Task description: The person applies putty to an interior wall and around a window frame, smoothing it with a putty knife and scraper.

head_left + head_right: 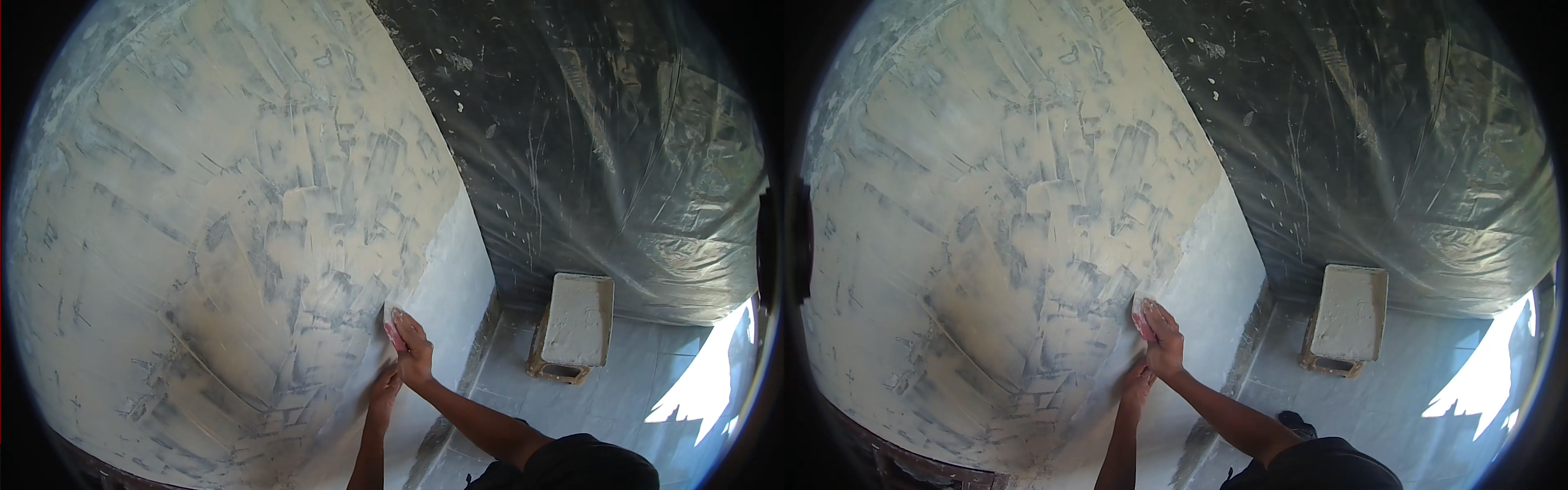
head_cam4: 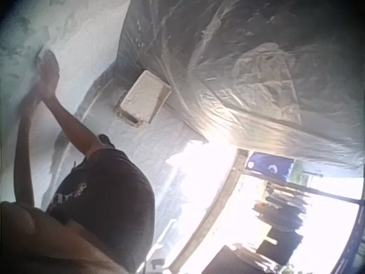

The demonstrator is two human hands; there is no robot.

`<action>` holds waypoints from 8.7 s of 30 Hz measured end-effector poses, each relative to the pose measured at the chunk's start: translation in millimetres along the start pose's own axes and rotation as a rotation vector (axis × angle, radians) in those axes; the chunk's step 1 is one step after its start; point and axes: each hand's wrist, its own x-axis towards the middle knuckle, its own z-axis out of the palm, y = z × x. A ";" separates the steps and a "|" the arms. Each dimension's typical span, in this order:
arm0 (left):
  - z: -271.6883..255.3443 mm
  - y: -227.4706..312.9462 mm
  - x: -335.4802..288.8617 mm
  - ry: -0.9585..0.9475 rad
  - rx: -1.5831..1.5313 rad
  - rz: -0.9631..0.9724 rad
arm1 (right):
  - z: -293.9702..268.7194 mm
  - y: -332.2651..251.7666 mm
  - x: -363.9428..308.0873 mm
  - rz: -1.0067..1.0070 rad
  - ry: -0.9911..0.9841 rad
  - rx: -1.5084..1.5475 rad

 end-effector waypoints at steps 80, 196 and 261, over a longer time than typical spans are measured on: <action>-49.1 61.4 -138.2 -0.237 0.527 -0.207 | 3.0 -51.6 -46.1 0.101 0.162 0.065; 344.9 -391.0 118.6 -0.007 0.624 -0.642 | -601.5 122.4 8.4 0.940 -0.627 -1.111; 82.7 1.3 -124.0 0.428 0.343 0.388 | -79.4 -66.6 -40.5 0.541 -0.417 0.192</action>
